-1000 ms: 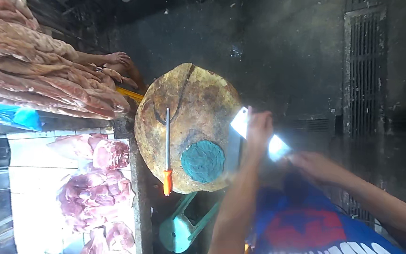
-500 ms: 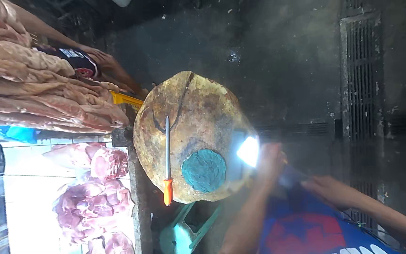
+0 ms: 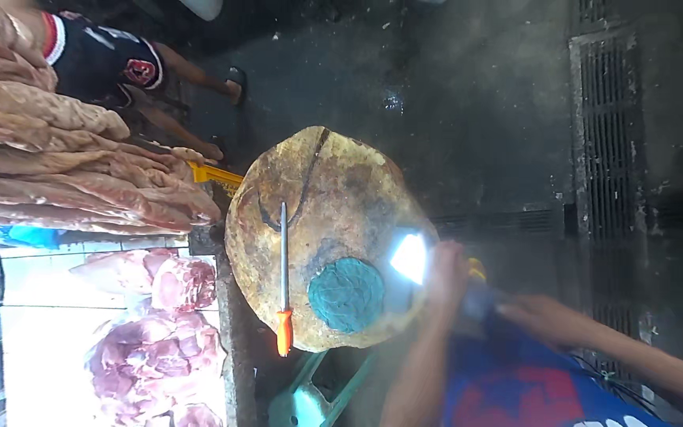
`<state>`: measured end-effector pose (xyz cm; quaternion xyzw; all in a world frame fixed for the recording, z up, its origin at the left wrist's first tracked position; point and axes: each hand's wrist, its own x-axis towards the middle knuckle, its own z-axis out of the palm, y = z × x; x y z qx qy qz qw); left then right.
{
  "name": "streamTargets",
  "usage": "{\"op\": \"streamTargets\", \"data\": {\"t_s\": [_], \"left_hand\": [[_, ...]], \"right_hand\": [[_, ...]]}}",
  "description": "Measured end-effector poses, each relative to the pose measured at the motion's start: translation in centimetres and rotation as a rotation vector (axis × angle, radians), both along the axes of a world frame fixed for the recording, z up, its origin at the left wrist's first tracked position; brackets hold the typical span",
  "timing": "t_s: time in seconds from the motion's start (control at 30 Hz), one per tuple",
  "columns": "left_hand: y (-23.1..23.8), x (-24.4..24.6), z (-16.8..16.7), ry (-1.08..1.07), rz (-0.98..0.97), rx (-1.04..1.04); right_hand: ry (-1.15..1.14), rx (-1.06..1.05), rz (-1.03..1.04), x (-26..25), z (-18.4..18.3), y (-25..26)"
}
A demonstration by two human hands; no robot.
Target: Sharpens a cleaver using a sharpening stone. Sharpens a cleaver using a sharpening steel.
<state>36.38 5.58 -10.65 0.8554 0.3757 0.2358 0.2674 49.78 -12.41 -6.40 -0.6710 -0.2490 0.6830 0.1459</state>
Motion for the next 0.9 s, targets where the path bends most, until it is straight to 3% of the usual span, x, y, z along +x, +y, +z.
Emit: {"op": "streamTargets", "data": {"t_s": [0.13,0.2,0.23,0.3,0.4,0.47,0.53,0.63,0.7,0.77,0.9], "left_hand": [[14.1,2.1,-0.6,-0.025,0.026,0.104],[19.1,3.5,-0.3,-0.035,0.05,0.113],[19.2,3.8,0.1,-0.042,0.05,0.104],[14.3,2.8,1.0,-0.008,0.011,0.03],[2.0,-0.2,0.6,0.013,-0.001,-0.052],[-1.0,-0.6,0.3,0.003,0.043,-0.037],[2.9,-0.5,0.2,0.062,0.024,-0.041],[14.8,2.3,-0.5,0.003,0.055,0.077],[19.3,4.2,-0.3,-0.07,0.084,0.119],[16.7,4.4,0.4,-0.076,0.059,0.067],[-0.2,1.3,1.0,0.105,-0.053,-0.101]], "right_hand": [[-0.11,0.14,-0.053,0.4,-0.6,13.3],[-0.108,0.182,-0.177,-0.1,-2.1,16.5],[-0.09,0.19,-0.198,-0.1,-2.2,16.3],[-0.031,0.164,-0.122,0.2,-1.4,11.7],[0.032,0.007,-0.034,-0.4,-0.1,1.3],[0.058,-0.037,-0.007,-0.5,0.0,-1.0],[0.008,0.028,0.008,-0.3,0.1,3.3],[-0.128,0.153,-0.063,0.4,-0.8,13.9],[-0.147,0.214,-0.171,0.3,-1.6,16.8],[-0.103,0.211,-0.163,0.8,-1.2,13.7],[0.038,0.018,0.009,2.8,-0.1,-0.6]]}}
